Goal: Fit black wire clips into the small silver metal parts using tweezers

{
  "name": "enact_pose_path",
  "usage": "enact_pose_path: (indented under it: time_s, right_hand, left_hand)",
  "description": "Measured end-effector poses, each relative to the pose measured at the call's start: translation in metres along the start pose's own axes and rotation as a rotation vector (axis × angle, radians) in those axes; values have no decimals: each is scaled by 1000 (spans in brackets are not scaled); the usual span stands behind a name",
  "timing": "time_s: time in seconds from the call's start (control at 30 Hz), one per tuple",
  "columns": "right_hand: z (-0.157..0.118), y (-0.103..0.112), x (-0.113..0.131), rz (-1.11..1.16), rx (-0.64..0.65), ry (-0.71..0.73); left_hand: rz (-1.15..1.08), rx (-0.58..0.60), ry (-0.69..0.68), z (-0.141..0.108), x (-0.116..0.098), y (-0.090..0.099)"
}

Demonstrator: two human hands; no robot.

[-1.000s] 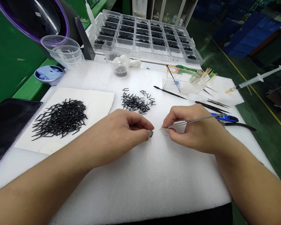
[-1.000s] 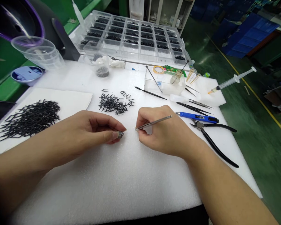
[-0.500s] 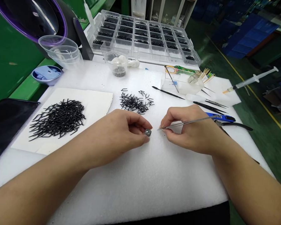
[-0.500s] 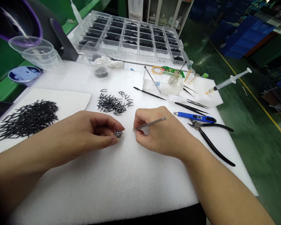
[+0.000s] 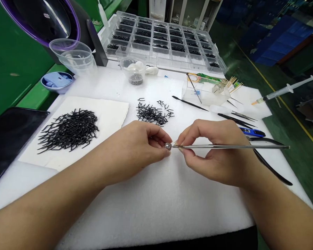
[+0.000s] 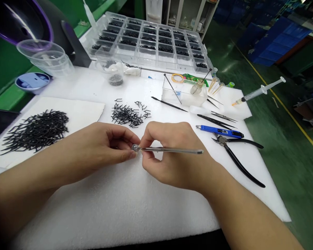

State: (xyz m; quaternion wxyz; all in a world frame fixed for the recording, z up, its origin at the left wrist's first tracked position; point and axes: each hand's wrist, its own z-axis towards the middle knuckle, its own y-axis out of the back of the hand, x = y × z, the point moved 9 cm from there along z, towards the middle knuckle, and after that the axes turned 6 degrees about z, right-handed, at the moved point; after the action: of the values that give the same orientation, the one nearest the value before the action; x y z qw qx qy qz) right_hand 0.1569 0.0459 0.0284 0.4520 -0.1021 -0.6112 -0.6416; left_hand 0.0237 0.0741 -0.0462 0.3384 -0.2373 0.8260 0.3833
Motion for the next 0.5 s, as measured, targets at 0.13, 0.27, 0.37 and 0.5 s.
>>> enact_pose_path:
  time_s: [0.13,0.27,0.37,0.5]
  right_hand:
    - [2,-1,-1,-25,13,-3]
    - [3,-2,-1,-26,26,0]
    - [4,-2,0,-30,28,7]
    - [3,-3,1,-22,33,14]
  left_hand:
    - [6,10,9,1,1,0]
    - [25,12,9,1,0,-1]
    - [31,6,2,1,-1,0]
    - [34,6,-2,1,0,0]
